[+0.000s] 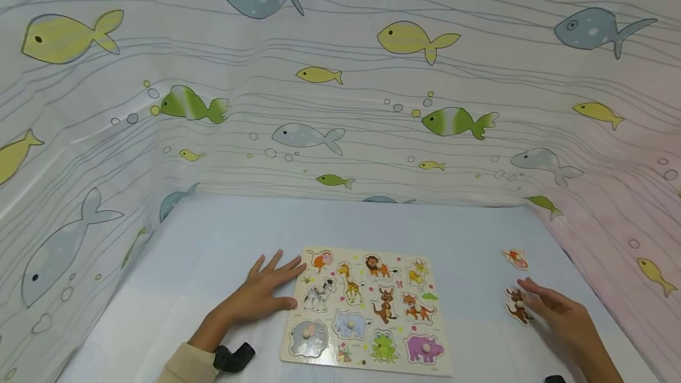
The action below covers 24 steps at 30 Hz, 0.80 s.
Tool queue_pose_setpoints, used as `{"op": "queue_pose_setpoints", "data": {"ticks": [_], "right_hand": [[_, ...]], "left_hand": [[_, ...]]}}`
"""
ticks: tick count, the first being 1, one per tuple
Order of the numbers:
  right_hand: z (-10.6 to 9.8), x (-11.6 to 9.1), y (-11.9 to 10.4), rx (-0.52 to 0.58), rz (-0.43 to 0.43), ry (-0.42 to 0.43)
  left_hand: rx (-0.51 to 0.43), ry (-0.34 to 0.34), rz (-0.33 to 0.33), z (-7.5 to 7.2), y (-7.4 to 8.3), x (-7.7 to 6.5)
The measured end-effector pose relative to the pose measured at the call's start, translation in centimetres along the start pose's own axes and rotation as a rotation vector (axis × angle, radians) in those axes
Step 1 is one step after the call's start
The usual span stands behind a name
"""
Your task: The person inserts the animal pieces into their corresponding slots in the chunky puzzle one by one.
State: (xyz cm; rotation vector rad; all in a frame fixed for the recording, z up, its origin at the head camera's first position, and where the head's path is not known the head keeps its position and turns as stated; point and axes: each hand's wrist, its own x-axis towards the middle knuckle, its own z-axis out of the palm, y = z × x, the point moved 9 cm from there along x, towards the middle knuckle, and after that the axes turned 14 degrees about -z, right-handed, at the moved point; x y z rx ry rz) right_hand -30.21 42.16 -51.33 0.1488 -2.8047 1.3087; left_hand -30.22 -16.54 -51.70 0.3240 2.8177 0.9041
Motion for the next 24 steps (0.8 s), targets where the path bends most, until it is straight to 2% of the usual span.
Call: {"op": "queue_pose_setpoints", "data": {"ticks": [6,15,19,24], "right_hand": [[0.7,0.0,-0.2,0.069,-0.127,0.008],[1.4,0.2,-1.5,0.021,-0.378,-0.013],[1.6,0.1,-1.9,-0.018,-0.414,-0.012],[1.7,-0.1,-1.8,-0.081,-0.380,-0.029]], "left_hand": [[-0.001,-0.004,0.000,0.1,0.0,0.1],[0.013,0.004,0.005,-0.1,0.0,0.2],[0.007,-0.001,0.000,-0.1,0.1,0.2],[-0.002,-0.017,-0.009,0.1,0.0,0.2]]}}
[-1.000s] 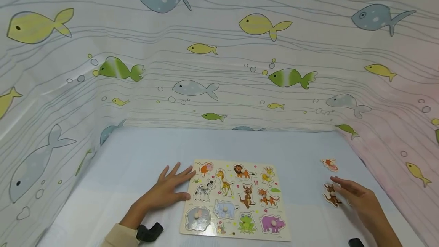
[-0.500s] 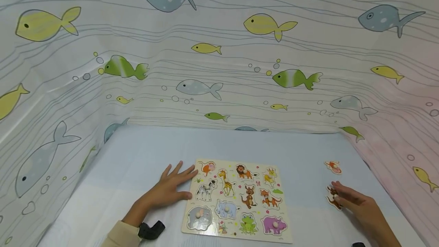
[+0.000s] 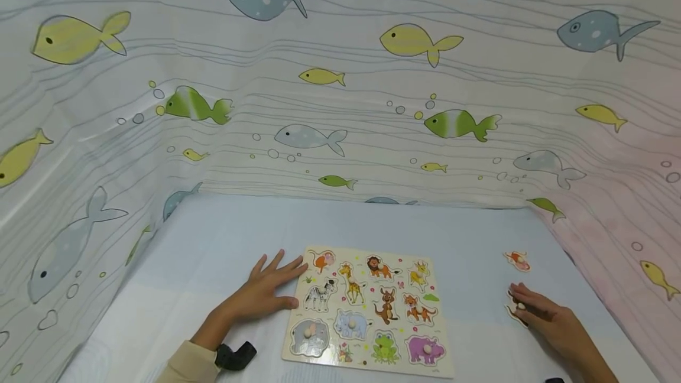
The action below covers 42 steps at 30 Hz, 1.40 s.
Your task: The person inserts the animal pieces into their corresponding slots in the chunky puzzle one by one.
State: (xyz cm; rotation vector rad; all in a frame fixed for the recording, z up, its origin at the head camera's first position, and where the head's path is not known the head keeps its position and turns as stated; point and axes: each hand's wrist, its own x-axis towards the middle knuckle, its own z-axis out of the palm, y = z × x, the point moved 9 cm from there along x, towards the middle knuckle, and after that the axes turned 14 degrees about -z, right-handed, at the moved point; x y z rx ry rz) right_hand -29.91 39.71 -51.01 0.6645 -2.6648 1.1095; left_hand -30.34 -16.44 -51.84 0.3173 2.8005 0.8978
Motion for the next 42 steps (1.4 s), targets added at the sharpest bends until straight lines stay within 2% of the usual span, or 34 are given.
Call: {"op": "queue_pose_setpoints", "data": {"ticks": [6,13,19,25,34,42], "right_hand": [[-0.09,-0.59,0.25,-0.079,0.060,-0.032],[-0.26,-0.72,0.27,-0.121,0.056,-0.014],[-0.22,-0.40,0.33,-0.126,0.050,-0.010],[-0.12,-0.39,0.59,-0.112,0.090,-0.011],[-0.27,-0.22,0.35,-0.139,0.066,0.016],[-0.31,-0.10,0.22,-0.116,0.037,0.046]], "left_hand": [[-0.001,-0.019,0.001,0.53,-0.04,0.15],[0.012,-0.007,0.013,0.56,0.00,0.15],[0.018,-0.004,0.003,0.40,0.01,0.12],[0.020,0.001,-0.006,0.23,0.02,0.03],[0.016,0.014,0.006,-0.14,0.21,-0.27],[0.016,0.010,0.003,-0.09,0.13,-0.20]]}}
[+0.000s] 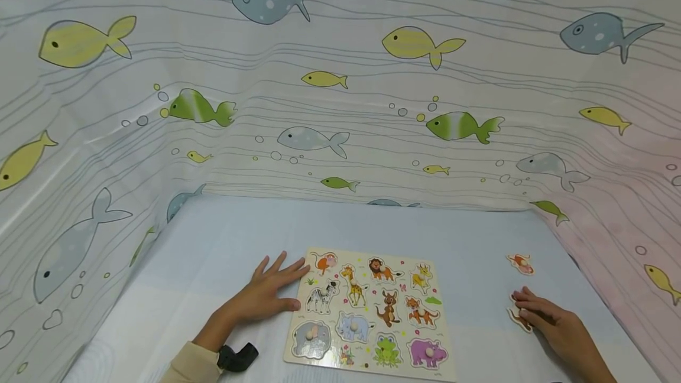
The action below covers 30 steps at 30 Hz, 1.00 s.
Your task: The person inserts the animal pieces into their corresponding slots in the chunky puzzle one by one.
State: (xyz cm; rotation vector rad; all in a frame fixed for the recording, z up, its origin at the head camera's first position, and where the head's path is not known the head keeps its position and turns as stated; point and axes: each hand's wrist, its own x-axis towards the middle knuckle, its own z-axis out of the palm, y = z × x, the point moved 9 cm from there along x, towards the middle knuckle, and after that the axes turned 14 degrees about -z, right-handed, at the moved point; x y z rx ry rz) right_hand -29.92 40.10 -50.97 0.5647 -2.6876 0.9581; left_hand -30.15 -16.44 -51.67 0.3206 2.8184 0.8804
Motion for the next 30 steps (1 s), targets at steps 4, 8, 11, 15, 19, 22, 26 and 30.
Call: {"op": "queue_pose_setpoints", "data": {"ticks": [4,8,11,15,19,22,26,30], "right_hand": [[-0.2,0.0,-0.3,0.003,-0.013,0.016],[-0.3,0.2,-0.9,0.035,-0.042,0.030],[-0.4,0.4,-1.4,0.059,-0.074,0.045],[-0.5,0.5,-1.3,0.051,-0.037,0.064],[-0.5,0.7,-1.3,0.048,0.035,0.071],[-0.3,1.0,-1.9,0.104,0.055,0.056],[0.3,1.7,-2.9,0.180,0.056,0.038],[1.0,2.3,-3.8,0.217,0.046,0.038]], "left_hand": [[0.002,0.003,-0.003,-0.1,0.0,0.0],[0.006,0.001,-0.011,-0.1,0.0,-0.1],[0.002,0.001,-0.004,-0.1,0.1,-0.1],[0.001,0.000,0.004,-0.1,0.1,0.1],[0.007,0.001,0.009,0.0,0.0,0.0],[0.008,0.003,0.015,-0.1,0.0,0.0],[-0.008,0.005,0.025,-0.2,0.2,-0.1],[-0.016,0.003,0.033,-0.3,0.4,-0.2]]}}
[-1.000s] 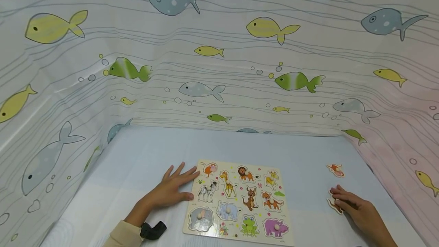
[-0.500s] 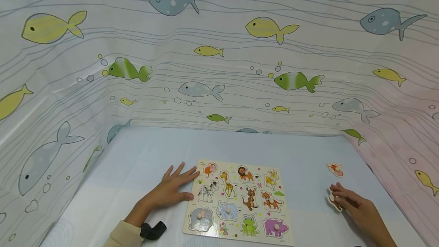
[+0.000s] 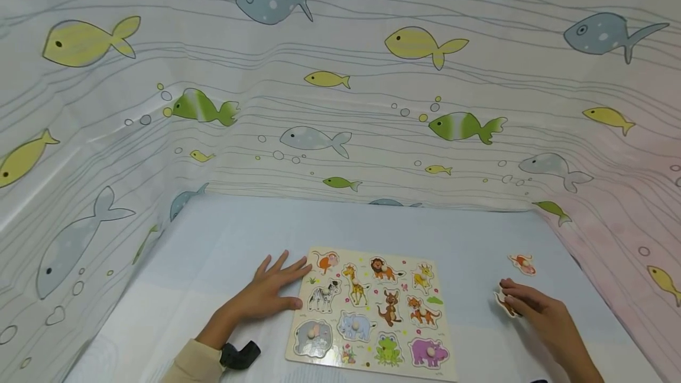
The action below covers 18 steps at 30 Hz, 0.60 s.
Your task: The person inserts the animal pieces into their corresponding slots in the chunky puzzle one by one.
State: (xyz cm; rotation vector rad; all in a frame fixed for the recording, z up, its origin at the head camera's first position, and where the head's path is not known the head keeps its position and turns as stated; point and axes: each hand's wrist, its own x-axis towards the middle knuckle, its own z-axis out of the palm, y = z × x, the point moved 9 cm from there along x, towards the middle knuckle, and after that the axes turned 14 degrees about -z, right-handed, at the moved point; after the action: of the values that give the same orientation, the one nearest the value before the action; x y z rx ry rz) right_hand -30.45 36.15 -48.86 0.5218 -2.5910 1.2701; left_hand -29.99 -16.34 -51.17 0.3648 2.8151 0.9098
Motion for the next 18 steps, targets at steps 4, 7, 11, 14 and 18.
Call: {"op": "queue_pose_setpoints", "data": {"ticks": [4,7,11,14,18], "right_hand": [[0.8,0.4,-0.6,0.035,-0.023,-0.008],[1.4,0.7,-1.2,0.063,-0.047,-0.009],[2.3,1.3,-2.1,0.051,-0.078,-0.021],[3.0,1.7,-2.9,0.020,-0.098,-0.028],[4.2,2.2,-4.1,0.008,-0.125,-0.034]], "left_hand": [[0.004,-0.005,-0.011,0.0,-0.1,-0.1],[0.004,-0.005,-0.013,0.0,-0.1,-0.1],[-0.001,0.002,-0.008,0.0,0.0,-0.1],[-0.001,0.008,-0.004,0.1,0.0,-0.1],[0.006,0.014,-0.003,0.0,0.0,-0.1]]}}
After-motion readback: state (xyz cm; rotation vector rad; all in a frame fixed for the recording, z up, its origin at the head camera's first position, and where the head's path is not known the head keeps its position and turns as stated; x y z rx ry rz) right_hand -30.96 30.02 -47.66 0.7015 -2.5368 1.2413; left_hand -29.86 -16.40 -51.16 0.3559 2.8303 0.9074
